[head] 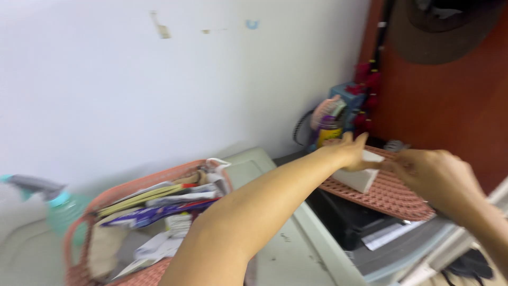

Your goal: The person organizes a cluttered bedroom by sorting items from a basket and a vanity shelf. They place a pink handbag on the shelf, move a black handbag to the bed, discard receipts and trash into a bin, and empty a basket of miscellaneous items onto a cabinet before placing the empty basket on the floor.

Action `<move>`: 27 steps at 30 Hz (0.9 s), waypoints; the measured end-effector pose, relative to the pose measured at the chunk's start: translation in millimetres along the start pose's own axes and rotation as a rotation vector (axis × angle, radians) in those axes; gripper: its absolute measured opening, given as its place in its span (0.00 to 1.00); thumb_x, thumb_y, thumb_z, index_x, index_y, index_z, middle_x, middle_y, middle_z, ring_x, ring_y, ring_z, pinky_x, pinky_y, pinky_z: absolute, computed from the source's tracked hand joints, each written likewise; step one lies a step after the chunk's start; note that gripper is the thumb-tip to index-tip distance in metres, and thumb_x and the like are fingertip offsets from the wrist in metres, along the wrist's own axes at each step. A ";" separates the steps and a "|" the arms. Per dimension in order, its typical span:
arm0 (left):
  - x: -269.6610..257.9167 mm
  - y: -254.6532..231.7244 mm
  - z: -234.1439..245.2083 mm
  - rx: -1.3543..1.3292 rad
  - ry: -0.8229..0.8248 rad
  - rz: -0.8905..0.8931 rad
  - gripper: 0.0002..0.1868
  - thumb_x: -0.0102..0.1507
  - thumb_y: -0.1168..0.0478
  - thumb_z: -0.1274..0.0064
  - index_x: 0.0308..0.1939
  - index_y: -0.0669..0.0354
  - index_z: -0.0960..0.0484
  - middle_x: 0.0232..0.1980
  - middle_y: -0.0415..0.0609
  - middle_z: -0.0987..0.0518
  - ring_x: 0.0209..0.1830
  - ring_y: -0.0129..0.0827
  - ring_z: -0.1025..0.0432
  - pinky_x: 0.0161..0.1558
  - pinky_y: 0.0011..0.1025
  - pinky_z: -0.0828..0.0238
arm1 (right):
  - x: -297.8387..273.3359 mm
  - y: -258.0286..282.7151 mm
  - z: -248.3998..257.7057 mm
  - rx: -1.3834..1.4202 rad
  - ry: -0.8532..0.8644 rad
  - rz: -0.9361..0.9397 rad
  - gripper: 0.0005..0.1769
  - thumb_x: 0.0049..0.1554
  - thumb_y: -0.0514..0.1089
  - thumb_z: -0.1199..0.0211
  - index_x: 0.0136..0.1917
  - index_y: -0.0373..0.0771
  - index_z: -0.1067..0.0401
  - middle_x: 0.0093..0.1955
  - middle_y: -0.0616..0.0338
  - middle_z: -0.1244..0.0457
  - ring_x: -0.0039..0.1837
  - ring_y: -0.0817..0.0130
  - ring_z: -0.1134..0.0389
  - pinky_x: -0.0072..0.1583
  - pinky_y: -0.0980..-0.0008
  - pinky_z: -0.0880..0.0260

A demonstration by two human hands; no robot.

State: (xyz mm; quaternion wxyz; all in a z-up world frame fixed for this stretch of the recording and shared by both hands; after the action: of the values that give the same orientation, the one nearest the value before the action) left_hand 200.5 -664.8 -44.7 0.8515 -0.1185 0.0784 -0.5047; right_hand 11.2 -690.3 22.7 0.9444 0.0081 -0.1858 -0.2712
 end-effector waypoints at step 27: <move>-511.8 220.6 127.7 0.142 -0.448 0.292 0.41 0.59 0.37 0.44 0.67 0.59 0.32 0.65 0.56 0.27 0.67 0.48 0.34 0.65 0.48 0.39 | -62.0 410.6 -12.0 0.408 0.517 1.048 0.34 0.49 0.55 0.28 0.69 0.49 0.27 0.47 0.55 0.25 0.46 0.64 0.22 0.54 0.65 0.25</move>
State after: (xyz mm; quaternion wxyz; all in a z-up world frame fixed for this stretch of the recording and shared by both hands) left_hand 173.5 -97.7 23.0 0.9176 -0.1548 -0.1310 -0.3419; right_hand 175.9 -309.3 37.7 0.9460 0.1616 0.0218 0.2803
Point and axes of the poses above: each hand's wrist, its own x-axis towards the middle knuckle, its own z-axis out of the back of the hand, y = z × x, the point moved 5 cm from there along x, towards the middle knuckle
